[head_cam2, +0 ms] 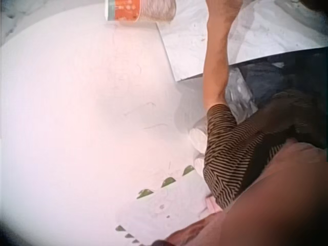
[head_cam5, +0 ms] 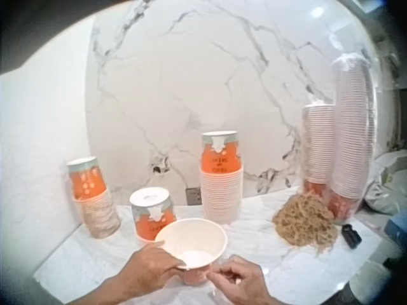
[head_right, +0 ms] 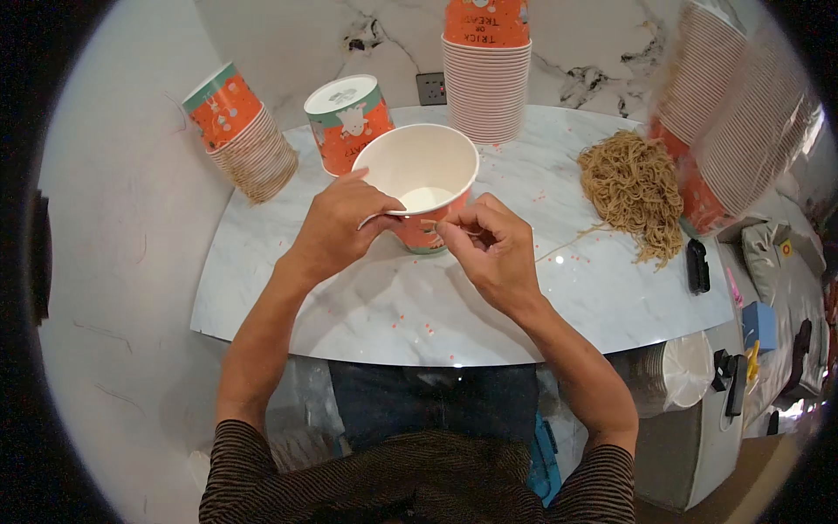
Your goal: Tying twine handles onto pre-punched paper Halloween treat buckets.
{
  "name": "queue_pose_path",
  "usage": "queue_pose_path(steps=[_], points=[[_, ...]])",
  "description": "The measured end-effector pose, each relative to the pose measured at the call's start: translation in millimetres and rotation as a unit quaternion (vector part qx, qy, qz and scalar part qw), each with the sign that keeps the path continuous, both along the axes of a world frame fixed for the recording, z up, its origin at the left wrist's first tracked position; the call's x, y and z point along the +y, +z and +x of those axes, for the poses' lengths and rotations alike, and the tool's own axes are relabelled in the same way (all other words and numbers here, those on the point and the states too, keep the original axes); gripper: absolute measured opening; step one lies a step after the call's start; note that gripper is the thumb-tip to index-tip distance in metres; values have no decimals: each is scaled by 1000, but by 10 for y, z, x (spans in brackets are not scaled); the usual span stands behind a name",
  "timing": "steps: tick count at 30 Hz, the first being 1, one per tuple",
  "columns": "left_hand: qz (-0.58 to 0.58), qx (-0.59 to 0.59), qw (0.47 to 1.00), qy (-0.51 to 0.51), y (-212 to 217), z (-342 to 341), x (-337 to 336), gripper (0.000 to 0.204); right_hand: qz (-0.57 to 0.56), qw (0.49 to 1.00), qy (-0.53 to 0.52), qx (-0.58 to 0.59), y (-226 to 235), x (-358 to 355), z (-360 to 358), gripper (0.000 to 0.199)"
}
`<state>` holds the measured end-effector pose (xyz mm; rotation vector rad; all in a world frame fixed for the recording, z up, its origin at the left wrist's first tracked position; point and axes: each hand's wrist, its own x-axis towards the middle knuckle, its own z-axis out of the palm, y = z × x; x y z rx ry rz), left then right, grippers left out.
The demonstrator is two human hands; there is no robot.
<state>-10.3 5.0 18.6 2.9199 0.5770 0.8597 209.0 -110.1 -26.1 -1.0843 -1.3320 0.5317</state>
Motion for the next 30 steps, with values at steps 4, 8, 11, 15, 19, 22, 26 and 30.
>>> queue_pose_path(steps=[4, 8, 11, 15, 19, 22, 26, 30], points=[[-27, -39, 998, 39, 11, 172, -179, 31, 23, 998, -23, 46, -113, 91, -1, 4], [-122, -51, 989, 71, -12, 237, -278, 32, 66, 996, -67, 2, -160, 89, -29, 5], [-146, -54, 985, 68, -9, 282, -289, 35, 103, 989, -95, -44, -157, 73, -25, 8], [-162, -58, 982, 72, -11, 310, -314, 38, 150, 976, -121, -97, -154, 67, -30, 11], [-180, -65, 979, 75, 9, 328, -351, 39, 162, 971, -125, -124, -159, 62, -13, 12], [-170, -56, 981, 75, 40, 323, -364, 39, 167, 969, -128, -133, -165, 58, -18, 13], [-198, -64, 976, 70, 30, 309, -367, 42, 166, 969, -127, -133, -165, 60, -29, 13], [-210, -57, 973, 72, 52, 303, -395, 44, 171, 968, -128, -130, -177, 70, -40, 13]])
